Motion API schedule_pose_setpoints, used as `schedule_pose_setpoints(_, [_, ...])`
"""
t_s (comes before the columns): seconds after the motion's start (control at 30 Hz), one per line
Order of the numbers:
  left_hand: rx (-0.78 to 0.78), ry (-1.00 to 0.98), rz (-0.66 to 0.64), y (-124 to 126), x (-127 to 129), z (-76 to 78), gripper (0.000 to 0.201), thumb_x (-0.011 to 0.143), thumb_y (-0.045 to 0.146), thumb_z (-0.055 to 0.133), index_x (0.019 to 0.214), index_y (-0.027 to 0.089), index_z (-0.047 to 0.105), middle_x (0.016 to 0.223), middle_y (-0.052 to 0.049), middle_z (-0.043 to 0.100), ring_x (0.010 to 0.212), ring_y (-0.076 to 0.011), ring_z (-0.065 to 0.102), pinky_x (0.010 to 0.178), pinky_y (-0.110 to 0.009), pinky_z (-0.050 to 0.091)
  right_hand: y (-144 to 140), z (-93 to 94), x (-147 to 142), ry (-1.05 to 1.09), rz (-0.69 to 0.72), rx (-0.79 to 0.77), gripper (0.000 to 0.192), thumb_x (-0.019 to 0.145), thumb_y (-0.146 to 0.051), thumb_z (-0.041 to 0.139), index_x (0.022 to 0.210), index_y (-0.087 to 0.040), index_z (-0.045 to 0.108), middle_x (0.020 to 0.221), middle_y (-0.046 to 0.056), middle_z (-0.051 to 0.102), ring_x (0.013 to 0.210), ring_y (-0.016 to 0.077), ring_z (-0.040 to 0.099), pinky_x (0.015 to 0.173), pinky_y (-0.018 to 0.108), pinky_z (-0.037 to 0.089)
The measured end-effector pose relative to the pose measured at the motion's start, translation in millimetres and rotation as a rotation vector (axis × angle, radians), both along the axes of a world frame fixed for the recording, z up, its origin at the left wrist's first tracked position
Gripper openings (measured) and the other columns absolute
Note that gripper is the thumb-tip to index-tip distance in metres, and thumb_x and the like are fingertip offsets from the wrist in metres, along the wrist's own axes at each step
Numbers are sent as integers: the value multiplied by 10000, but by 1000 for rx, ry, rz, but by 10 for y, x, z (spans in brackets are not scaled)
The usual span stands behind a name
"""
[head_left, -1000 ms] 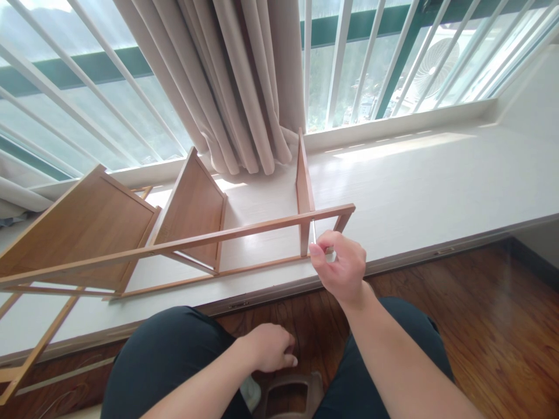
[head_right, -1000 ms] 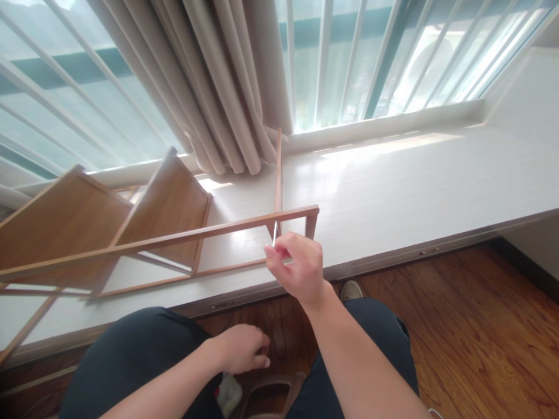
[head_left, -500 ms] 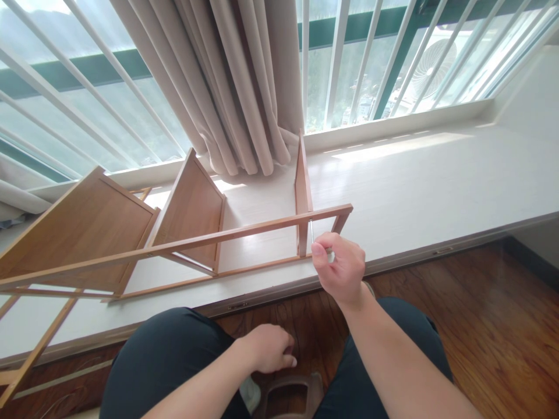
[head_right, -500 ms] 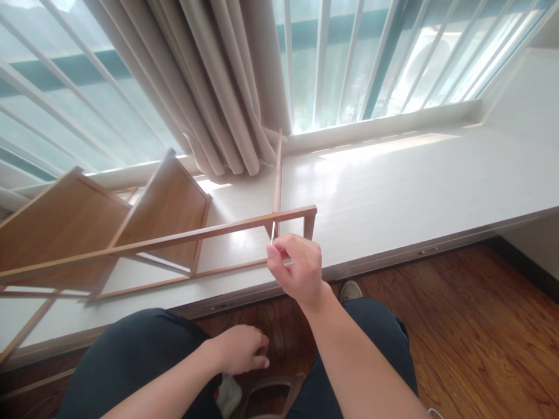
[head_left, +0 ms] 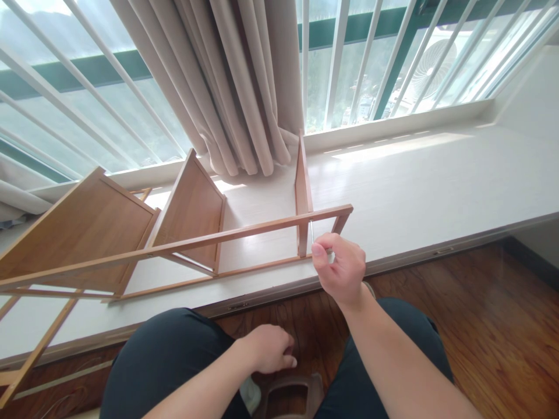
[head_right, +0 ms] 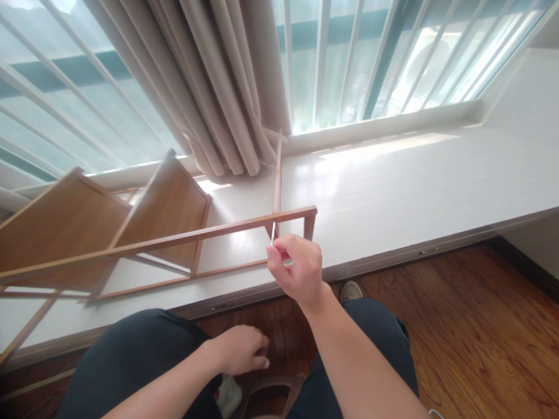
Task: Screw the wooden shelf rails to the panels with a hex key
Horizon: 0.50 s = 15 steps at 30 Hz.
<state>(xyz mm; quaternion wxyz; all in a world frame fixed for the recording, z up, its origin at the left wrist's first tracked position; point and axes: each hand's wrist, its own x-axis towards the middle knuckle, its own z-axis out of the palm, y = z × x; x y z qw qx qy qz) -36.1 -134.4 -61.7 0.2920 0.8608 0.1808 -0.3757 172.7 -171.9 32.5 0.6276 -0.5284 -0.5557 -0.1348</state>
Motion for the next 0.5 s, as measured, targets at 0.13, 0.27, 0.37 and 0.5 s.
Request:
schedule_pose_setpoints(0.13, [4,6,-5,-3,2,-12,307,874,491,646,941,228,790,1050,-135,811,1059,-386,762,895,-470,585,-7,-4,-4,10,3,-9,189,980,-166,575,797,-216,577,621,-35,586,536,106,543,549,236,447])
schedule_pose_setpoints(0.27, [5,2,-3,-6,3,-22,308,872,493,648,944,230,792,1048,-127,814,1063,-384,762,891,-464,584,-14,-10,-4,20,8,-15,190,977,-159,572,795,-211,581,630,-36,585,542,100,542,558,230,446])
schedule_pose_setpoints(0.37, [4,3,3,-6,1,-17,301,869,489,655,941,230,792,1051,-125,814,1065,-383,762,890,-460,581,-13,-13,-2,27,14,-17,189,976,-157,575,796,-210,582,628,-38,581,544,98,540,560,228,445])
schedule_pose_setpoints(0.5, [0,4,1,-4,-3,-8,298,871,485,653,937,231,794,1044,-127,814,1057,-381,762,887,-460,580,-11,-12,-2,29,19,-13,185,975,-155,578,798,-209,583,629,-38,580,546,98,539,559,228,441])
